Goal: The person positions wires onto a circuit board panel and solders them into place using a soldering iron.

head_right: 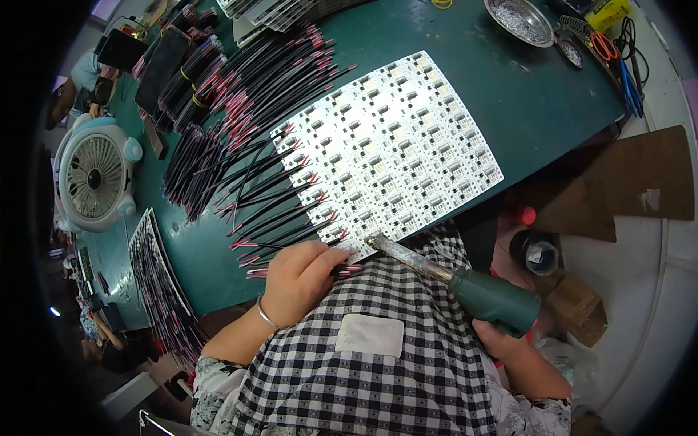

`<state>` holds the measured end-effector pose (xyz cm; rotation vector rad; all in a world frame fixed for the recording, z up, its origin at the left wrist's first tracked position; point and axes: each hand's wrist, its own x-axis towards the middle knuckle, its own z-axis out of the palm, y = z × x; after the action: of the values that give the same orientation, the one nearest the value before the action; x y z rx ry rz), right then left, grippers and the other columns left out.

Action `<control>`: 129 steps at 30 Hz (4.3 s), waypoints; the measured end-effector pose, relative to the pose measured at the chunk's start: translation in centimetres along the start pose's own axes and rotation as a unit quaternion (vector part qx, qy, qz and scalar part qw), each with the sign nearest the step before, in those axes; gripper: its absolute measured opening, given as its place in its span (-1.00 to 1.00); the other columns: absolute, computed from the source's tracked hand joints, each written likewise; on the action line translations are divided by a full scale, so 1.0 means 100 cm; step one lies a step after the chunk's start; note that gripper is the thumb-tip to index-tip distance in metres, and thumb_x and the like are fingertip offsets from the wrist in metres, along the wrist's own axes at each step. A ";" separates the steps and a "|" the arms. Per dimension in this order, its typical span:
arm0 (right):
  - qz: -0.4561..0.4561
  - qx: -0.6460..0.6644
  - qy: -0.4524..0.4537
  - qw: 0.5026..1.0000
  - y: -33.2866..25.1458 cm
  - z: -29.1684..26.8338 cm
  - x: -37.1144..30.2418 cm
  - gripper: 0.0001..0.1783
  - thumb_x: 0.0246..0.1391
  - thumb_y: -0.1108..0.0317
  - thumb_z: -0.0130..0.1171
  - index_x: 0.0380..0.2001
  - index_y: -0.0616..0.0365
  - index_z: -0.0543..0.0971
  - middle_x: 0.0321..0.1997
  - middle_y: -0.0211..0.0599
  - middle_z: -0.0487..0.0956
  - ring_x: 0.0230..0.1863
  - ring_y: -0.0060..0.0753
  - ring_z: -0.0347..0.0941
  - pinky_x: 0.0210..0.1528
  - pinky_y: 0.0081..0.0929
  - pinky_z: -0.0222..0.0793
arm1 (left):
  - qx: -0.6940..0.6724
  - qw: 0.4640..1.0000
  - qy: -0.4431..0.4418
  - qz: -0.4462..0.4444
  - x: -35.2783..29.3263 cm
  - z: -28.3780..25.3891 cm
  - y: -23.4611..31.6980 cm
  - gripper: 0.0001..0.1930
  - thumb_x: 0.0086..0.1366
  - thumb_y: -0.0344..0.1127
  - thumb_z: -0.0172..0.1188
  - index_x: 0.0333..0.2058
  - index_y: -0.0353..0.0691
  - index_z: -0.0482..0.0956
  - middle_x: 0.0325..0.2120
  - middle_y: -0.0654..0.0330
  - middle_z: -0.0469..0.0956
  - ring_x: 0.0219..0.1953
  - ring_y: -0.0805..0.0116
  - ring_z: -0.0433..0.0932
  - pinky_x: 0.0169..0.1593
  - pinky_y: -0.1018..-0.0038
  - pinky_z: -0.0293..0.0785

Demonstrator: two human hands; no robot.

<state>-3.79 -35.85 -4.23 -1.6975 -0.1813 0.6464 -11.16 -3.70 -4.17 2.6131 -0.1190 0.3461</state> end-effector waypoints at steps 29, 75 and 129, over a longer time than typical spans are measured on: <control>-0.171 -0.213 -0.106 0.956 -0.013 -0.001 0.020 -0.65 -0.12 0.50 0.23 -0.18 0.32 0.53 -0.18 -0.16 0.57 -0.18 -0.30 0.54 -0.08 -0.44 0.41 | 0.059 0.996 -0.020 0.057 -0.001 -0.002 0.001 -0.69 -0.01 -0.36 0.15 -0.21 -0.11 0.61 -0.58 0.35 0.28 -0.62 0.51 0.36 -0.60 0.55 0.28; -0.220 -0.208 -0.090 0.949 -0.024 0.007 0.026 -0.69 -0.14 0.51 0.23 -0.22 0.28 0.57 -0.19 -0.16 0.57 -0.21 -0.26 0.53 -0.15 -0.43 0.42 | 0.005 0.999 -0.035 0.013 0.002 -0.001 0.000 -0.54 -0.25 -0.38 0.31 -0.22 -0.04 0.64 -0.52 0.30 0.40 -0.58 0.36 0.43 -0.56 0.45 0.35; -0.156 -0.144 -0.086 0.973 -0.009 -0.001 0.014 -0.66 -0.15 0.50 0.26 -0.21 0.29 0.55 -0.17 -0.15 0.56 -0.16 -0.25 0.52 -0.09 -0.40 0.40 | -0.014 1.000 -0.020 0.017 0.002 0.003 0.003 -0.51 -0.36 -0.36 0.37 -0.27 -0.09 0.62 -0.50 0.29 0.43 -0.54 0.34 0.46 -0.52 0.44 0.38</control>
<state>-2.38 -35.12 -3.76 -1.8355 -0.6802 0.5486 -10.93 -4.09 -4.18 2.5931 -0.1817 0.3007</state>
